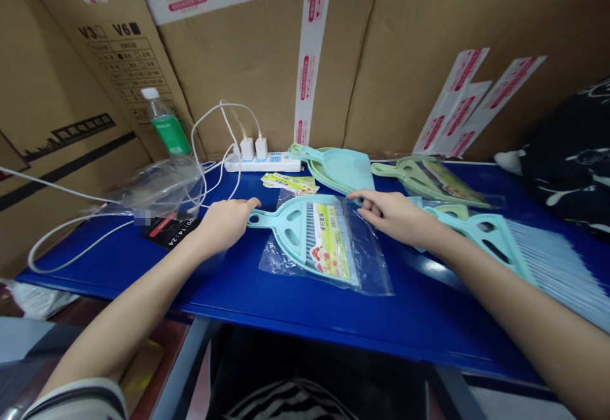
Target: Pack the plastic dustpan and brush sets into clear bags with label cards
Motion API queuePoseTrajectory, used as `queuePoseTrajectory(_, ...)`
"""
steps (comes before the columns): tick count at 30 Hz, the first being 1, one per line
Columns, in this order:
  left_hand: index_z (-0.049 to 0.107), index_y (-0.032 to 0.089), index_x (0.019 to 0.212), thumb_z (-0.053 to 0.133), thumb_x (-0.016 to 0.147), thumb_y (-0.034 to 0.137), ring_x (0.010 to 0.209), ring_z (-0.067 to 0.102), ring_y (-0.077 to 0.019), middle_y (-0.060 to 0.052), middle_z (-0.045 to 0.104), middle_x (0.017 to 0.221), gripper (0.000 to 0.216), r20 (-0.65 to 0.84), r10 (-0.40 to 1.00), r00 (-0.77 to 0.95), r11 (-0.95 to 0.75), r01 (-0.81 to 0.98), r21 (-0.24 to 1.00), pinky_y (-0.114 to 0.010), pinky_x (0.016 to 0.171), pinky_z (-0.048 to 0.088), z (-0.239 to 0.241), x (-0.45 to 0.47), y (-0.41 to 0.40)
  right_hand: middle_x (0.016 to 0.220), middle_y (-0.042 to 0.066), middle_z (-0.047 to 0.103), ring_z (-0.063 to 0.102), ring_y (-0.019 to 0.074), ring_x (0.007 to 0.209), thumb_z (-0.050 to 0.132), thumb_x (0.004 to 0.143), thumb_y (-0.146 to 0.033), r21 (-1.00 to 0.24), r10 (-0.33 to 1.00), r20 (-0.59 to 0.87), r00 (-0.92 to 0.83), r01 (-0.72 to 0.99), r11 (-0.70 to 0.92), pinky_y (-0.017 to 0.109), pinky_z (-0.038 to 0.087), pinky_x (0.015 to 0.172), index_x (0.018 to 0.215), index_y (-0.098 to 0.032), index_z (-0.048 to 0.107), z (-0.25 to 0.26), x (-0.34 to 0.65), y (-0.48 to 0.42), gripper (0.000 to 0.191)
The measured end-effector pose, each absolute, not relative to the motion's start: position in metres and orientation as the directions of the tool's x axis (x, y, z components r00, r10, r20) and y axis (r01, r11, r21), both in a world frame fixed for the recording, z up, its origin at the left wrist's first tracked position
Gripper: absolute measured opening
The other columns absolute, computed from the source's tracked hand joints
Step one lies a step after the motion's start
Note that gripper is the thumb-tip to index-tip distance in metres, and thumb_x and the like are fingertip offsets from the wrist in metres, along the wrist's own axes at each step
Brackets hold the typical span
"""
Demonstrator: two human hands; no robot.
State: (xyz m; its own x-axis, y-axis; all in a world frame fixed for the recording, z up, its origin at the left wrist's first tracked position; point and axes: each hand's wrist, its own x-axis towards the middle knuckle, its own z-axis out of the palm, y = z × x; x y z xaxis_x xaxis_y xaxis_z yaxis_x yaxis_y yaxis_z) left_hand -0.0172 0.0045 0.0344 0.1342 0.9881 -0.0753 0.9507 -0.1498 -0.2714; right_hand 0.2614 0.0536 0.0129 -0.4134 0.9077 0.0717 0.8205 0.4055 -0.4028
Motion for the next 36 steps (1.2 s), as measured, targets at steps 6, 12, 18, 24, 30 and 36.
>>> queuePoseTrajectory(6,0.055,0.023,0.123,0.035,0.095,0.019,0.098,0.068,-0.0282,-0.007,0.067,0.117,0.034,0.011,0.995,0.097,-0.090,0.960,-0.263,-0.037,0.077,0.053,0.0366,-0.0157,0.0043,0.053,-0.005,0.051,0.048,0.0144,0.049,0.041,0.075,-0.011,-0.358,0.895,0.057,-0.442,0.828,0.431,0.025,0.036,0.052,0.111,-0.015,0.062,0.0122,0.2656,0.0539,0.042)
queuePoseTrajectory(12,0.057,0.021,0.119,0.038,0.094,0.023,0.095,0.068,-0.0280,-0.007,0.067,0.116,0.032,0.065,0.991,0.116,-0.099,0.969,-0.227,-0.036,0.074,0.052,0.0380,-0.0147,0.0033,0.049,-0.006,0.045,0.045,0.0150,0.049,0.041,0.075,-0.010,-0.319,0.915,-0.012,-0.403,0.869,0.378,0.025,0.034,0.052,0.114,-0.013,0.062,0.0168,0.2615,0.0509,0.045)
queuePoseTrajectory(18,0.057,0.019,0.121,0.035,0.094,0.024,0.089,0.069,-0.0293,-0.010,0.073,0.096,0.035,0.032,0.993,0.116,-0.105,0.963,-0.249,-0.037,0.071,0.051,0.0376,-0.0143,0.0036,0.050,-0.005,0.046,0.047,0.0164,0.051,0.038,0.082,-0.016,-0.315,0.922,0.003,-0.386,0.875,0.367,0.026,0.034,0.053,0.116,-0.014,0.062,0.0158,0.2615,0.0507,0.041)
queuePoseTrajectory(24,0.057,0.019,0.121,0.034,0.095,0.027,0.088,0.070,-0.0301,-0.010,0.073,0.090,0.035,0.010,0.993,0.119,-0.111,0.954,-0.277,-0.038,0.071,0.052,0.0375,-0.0134,0.0034,0.049,-0.004,0.046,0.046,0.0165,0.050,0.039,0.083,-0.019,-0.308,0.910,-0.002,-0.414,0.866,0.393,0.027,0.033,0.053,0.116,-0.012,0.062,0.0135,0.2616,0.0524,0.040)
queuePoseTrajectory(30,0.057,0.020,0.120,0.033,0.095,0.026,0.091,0.069,-0.0309,-0.010,0.073,0.095,0.035,0.013,0.992,0.125,-0.116,0.956,-0.270,-0.039,0.074,0.052,0.0369,-0.0145,0.0024,0.047,-0.005,0.044,0.045,0.0162,0.048,0.039,0.084,-0.018,-0.312,0.909,0.003,-0.417,0.863,0.397,0.027,0.033,0.052,0.113,-0.013,0.063,0.0144,0.2616,0.0513,0.038)
queuePoseTrajectory(36,0.057,0.020,0.119,0.032,0.095,0.024,0.091,0.069,-0.0318,-0.011,0.073,0.097,0.036,0.009,0.990,0.139,-0.132,0.955,-0.264,-0.041,0.074,0.052,0.0359,-0.0157,0.0040,0.047,-0.005,0.044,0.045,0.0155,0.047,0.039,0.084,-0.019,-0.301,0.907,0.014,-0.420,0.864,0.404,0.026,0.033,0.051,0.106,-0.015,0.064,0.0126,0.2629,0.0521,0.033)
